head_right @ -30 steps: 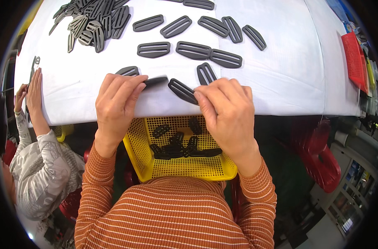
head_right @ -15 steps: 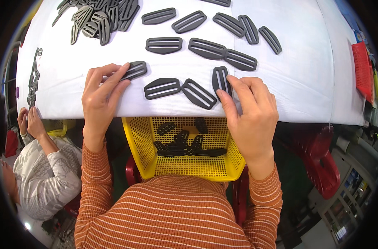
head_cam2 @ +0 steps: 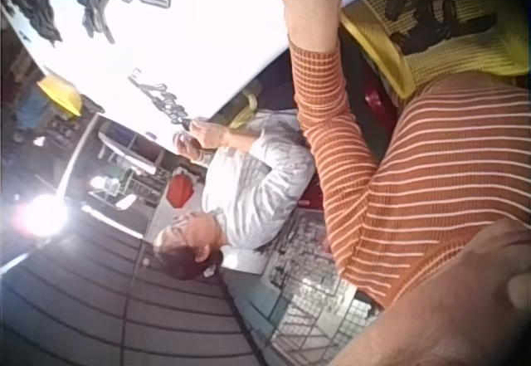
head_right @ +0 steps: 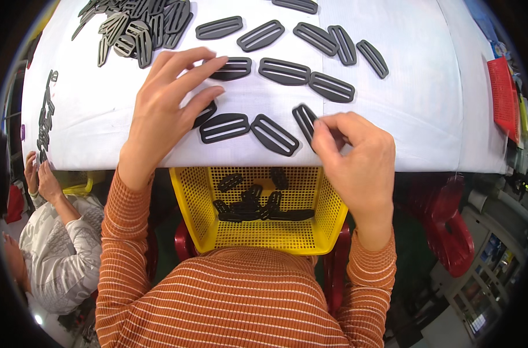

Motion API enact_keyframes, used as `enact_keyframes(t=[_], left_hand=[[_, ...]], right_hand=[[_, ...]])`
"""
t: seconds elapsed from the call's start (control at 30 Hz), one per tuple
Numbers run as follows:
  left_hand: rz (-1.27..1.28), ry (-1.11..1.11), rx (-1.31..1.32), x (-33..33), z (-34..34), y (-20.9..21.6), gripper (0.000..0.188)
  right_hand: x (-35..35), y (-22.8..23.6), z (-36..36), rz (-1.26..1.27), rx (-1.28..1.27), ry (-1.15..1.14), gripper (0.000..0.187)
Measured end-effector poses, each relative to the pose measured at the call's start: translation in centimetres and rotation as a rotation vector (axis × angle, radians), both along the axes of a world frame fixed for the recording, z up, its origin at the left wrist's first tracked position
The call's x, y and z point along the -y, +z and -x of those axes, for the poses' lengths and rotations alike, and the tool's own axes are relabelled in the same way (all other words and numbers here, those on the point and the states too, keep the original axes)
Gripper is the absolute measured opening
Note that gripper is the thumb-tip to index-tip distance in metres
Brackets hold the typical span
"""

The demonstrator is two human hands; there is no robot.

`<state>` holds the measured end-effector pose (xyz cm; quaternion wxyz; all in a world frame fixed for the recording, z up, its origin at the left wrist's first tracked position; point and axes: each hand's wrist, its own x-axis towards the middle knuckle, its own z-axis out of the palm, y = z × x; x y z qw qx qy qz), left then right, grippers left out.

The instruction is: The person sorts small black plastic buckles on a white table, arranging them into neat rows and transferring them into a yellow basket. Another person works alongside at the same table, also sorting buckles.

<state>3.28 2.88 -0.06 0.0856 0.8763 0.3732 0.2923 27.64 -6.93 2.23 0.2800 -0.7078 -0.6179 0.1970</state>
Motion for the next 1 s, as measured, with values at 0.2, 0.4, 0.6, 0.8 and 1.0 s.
enact_keyframes(t=[0.2,0.4,0.6,0.8,1.0], left_hand=[[-0.148,-0.049,-0.079,-1.5,-0.9,-0.9,0.018],[0.100,-0.011,-0.007,-1.2,-1.0,-0.4,0.017],[-0.119,-0.207,-0.040,-1.9,-5.3,0.0,0.025],[-0.018,-0.262,-0.080,-2.0,-7.1,0.0,0.021],[-0.106,-0.108,0.119,-3.0,-7.0,-0.2,0.021]], right_hand=[[-2.6,-1.1,-3.2,-0.364,0.273,0.142,0.024],[-2.8,-2.6,-4.2,-0.410,0.440,0.240,0.021],[-3.3,-1.7,-4.9,-0.379,0.298,0.191,0.013],[-8.7,-2.7,-3.8,-0.580,0.462,0.256,0.021],[-8.5,-2.0,-3.2,-0.529,0.420,0.210,0.012]])
